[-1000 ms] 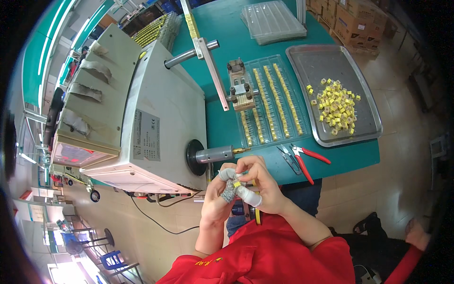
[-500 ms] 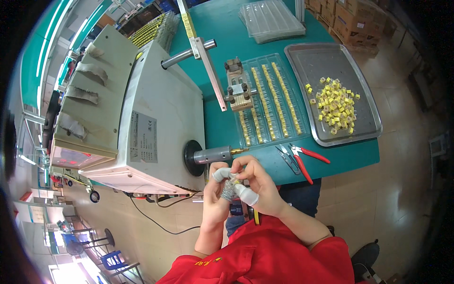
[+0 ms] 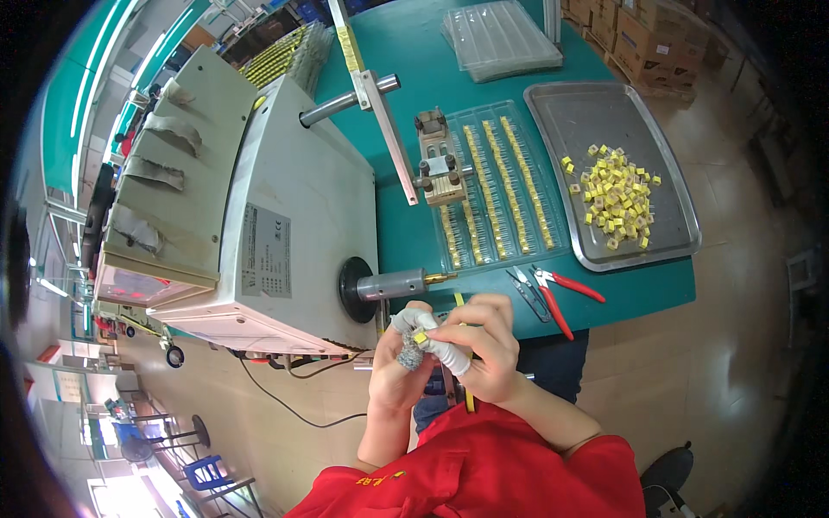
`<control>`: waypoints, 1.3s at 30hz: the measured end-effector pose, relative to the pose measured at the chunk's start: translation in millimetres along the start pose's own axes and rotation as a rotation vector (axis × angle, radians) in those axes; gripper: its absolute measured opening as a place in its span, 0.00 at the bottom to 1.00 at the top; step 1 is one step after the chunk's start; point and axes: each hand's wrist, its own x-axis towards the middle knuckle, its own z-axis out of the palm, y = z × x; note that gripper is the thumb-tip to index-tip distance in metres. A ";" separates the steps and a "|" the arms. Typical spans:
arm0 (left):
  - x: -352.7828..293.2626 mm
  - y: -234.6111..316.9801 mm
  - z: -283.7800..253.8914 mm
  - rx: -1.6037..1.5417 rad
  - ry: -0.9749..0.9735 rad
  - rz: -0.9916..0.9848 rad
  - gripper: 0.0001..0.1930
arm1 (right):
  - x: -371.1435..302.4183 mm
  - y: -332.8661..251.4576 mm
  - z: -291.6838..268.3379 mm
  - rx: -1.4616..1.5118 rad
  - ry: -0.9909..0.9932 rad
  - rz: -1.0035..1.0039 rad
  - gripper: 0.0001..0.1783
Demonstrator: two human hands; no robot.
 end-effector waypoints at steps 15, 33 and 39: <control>1.1 3.1 0.0 -0.061 -0.038 -0.062 0.12 | 11.1 -4.5 -6.4 0.062 -0.207 0.086 0.18; -5.1 -6.2 2.1 0.034 0.158 -0.009 0.15 | 10.5 -3.0 -5.5 -0.211 -0.100 -0.123 0.16; -3.4 -1.1 -5.8 -0.188 0.051 -0.141 0.23 | 12.5 -8.5 -7.3 -0.103 -0.198 -0.078 0.17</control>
